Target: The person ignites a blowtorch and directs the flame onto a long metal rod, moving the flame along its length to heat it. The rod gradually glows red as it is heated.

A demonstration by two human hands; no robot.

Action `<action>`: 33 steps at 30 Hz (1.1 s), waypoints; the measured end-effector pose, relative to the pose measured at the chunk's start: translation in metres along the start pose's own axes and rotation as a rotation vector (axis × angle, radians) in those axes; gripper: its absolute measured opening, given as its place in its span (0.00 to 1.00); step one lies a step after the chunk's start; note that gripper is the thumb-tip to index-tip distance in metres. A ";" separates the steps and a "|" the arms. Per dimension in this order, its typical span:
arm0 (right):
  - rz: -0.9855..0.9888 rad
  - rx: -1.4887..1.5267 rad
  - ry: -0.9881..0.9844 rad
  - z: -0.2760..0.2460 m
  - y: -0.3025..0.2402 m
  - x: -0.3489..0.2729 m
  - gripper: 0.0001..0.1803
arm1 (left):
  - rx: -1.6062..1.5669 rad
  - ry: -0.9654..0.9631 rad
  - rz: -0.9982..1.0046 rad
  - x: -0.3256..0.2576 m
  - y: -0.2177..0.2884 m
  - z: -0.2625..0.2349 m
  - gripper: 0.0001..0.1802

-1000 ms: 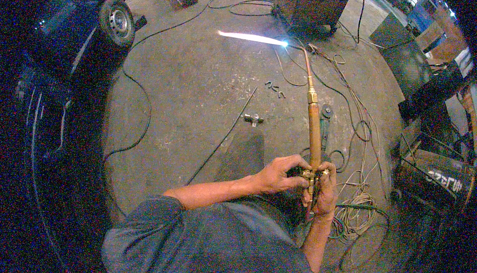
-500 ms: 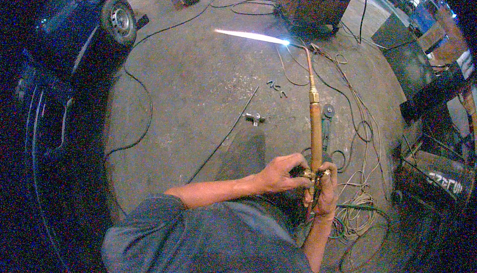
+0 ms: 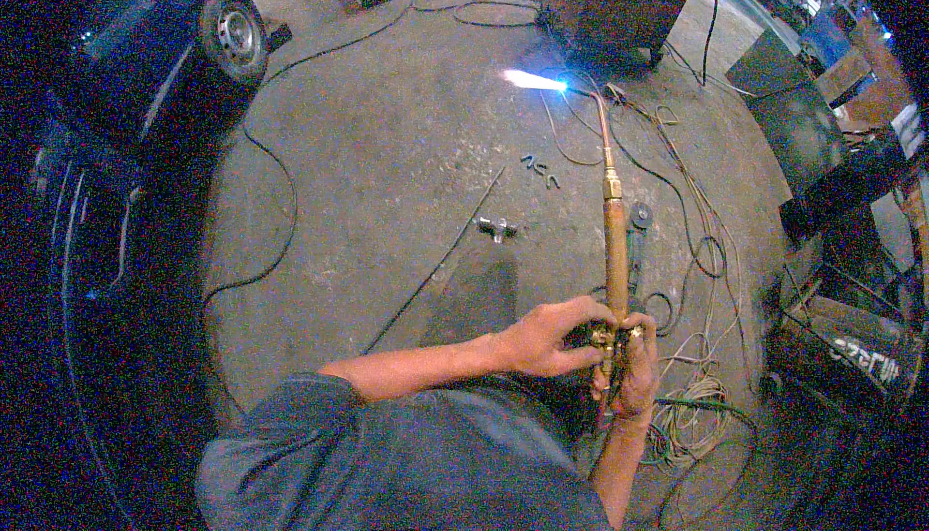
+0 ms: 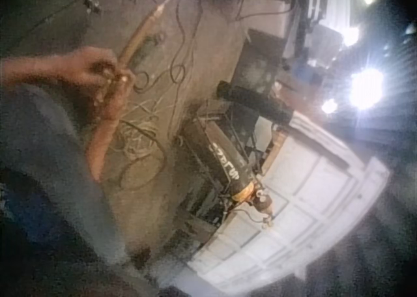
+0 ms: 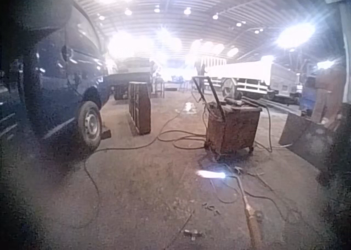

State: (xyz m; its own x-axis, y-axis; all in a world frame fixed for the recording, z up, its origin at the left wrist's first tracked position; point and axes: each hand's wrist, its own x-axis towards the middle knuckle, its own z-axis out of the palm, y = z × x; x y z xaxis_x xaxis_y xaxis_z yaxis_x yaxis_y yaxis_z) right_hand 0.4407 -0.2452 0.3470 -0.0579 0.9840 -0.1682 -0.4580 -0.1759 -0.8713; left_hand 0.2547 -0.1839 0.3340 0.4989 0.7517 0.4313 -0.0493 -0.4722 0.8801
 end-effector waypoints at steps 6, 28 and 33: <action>-0.003 0.039 -0.011 0.002 0.000 0.001 0.16 | -0.011 -0.055 0.058 -0.003 -0.007 -0.001 0.19; -0.005 0.014 -0.022 0.003 -0.001 0.001 0.15 | 0.111 0.050 0.012 -0.002 -0.015 0.002 0.22; 0.011 0.015 0.006 0.005 -0.002 0.001 0.14 | 0.183 0.078 0.003 0.000 -0.011 0.002 0.23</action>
State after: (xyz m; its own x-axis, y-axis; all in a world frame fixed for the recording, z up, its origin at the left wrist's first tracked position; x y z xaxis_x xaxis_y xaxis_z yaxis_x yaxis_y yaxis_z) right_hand 0.4371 -0.2439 0.3511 -0.0577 0.9819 -0.1803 -0.4708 -0.1860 -0.8624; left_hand 0.2572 -0.1792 0.3236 0.4304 0.7802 0.4539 0.1113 -0.5449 0.8311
